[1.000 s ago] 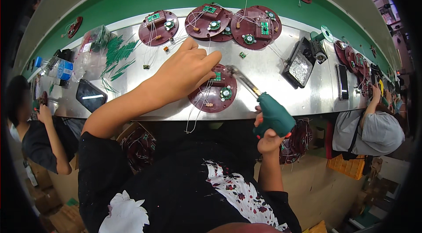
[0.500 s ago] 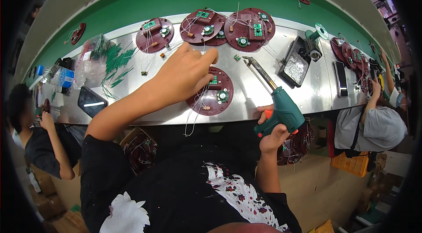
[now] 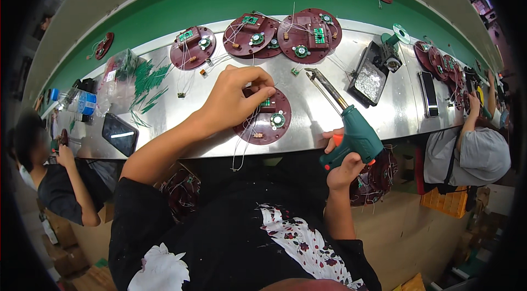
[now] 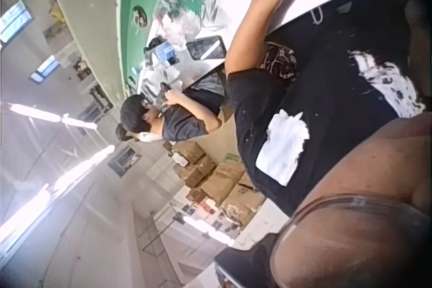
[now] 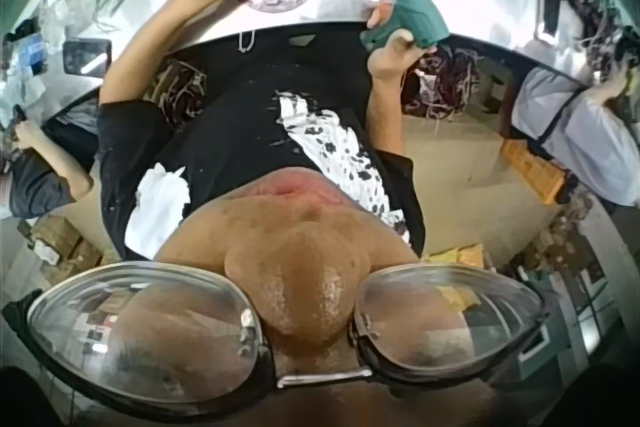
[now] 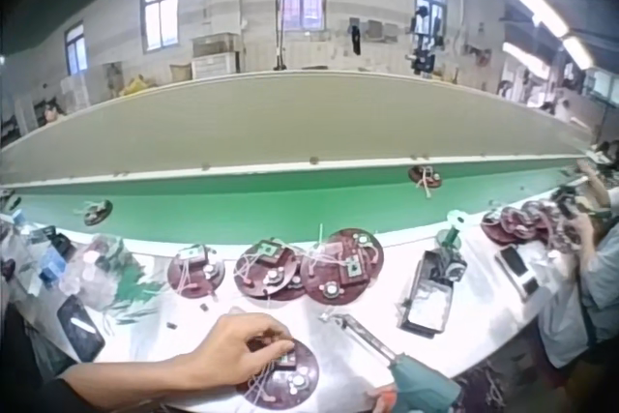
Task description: Soldering electronic components onto circular circuit boards using a handheld soldering gun on an assembly line.
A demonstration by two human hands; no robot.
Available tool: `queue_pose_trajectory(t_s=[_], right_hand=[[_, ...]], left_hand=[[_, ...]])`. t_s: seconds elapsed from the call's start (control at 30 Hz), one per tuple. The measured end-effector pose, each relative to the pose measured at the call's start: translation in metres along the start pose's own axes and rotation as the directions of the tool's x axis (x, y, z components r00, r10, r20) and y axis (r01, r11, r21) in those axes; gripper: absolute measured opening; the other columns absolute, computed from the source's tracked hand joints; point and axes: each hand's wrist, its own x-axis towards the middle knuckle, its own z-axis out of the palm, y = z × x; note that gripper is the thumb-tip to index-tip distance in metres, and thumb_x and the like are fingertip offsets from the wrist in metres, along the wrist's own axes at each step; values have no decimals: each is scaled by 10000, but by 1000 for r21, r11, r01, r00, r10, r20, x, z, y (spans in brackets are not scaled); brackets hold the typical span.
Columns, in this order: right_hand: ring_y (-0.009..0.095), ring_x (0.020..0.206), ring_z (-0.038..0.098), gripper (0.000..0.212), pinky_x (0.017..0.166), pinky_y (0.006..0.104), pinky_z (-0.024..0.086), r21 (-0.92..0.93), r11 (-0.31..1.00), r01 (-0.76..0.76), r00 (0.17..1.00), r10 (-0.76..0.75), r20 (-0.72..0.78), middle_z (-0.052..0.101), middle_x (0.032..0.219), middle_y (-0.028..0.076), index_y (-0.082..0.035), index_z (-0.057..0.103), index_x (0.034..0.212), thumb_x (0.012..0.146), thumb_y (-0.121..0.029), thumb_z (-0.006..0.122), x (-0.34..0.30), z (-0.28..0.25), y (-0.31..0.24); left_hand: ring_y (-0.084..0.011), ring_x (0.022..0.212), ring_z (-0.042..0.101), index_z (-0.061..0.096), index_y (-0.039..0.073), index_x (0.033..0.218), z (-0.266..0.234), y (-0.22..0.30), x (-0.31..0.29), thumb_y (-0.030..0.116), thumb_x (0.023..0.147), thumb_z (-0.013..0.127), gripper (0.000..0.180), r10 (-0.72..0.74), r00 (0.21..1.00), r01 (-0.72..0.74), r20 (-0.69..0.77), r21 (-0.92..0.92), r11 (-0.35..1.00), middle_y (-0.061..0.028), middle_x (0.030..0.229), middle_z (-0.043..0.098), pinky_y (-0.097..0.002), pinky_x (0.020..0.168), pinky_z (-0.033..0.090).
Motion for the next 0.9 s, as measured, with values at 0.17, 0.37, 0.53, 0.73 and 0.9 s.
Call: queue_pose_trajectory(t_s=[0.17,0.37,0.53,0.73,0.9], right_hand=[[181,705,599,828,622,288,451,8,1000,-14,1000,14,8,663,1030,190,92,562,1254,1043,-699,437,-1,-4,1],[186,713,607,914,621,289,455,-4,996,-90,996,90,15,676,1080,203,101,561,1272,1003,-764,435,4,-8,-6],[188,721,618,1024,622,286,470,-59,993,-105,994,104,-25,686,1130,222,108,566,1283,944,-848,425,9,-17,-13],[178,714,618,1072,630,280,486,-131,973,-188,978,197,63,696,1042,193,104,586,1265,903,-893,431,1,-22,-19],[152,761,636,1044,659,273,503,-132,967,-218,951,241,194,695,1171,181,103,618,1293,917,-861,477,-13,-37,-10]], left_hand=[[-191,829,692,701,3,923,10,-7,-5,102,902,785,132,-78,997,78,-11,-47,996,-56,912,724,-338,797,525],[-192,894,662,709,60,849,24,-10,-11,154,891,784,127,-57,996,48,-69,-118,992,-25,994,732,-353,908,427],[-161,937,620,644,80,796,22,-6,-15,145,864,772,159,-146,989,144,-4,-119,982,-14,1028,731,-372,1031,327],[-151,936,614,631,91,770,21,-10,-19,127,820,775,157,-144,990,143,-1,-109,984,-18,1050,739,-369,1039,311],[-148,939,614,625,92,761,21,-11,-18,117,811,771,157,-126,992,126,4,-108,986,-23,1058,742,-365,1037,307]])
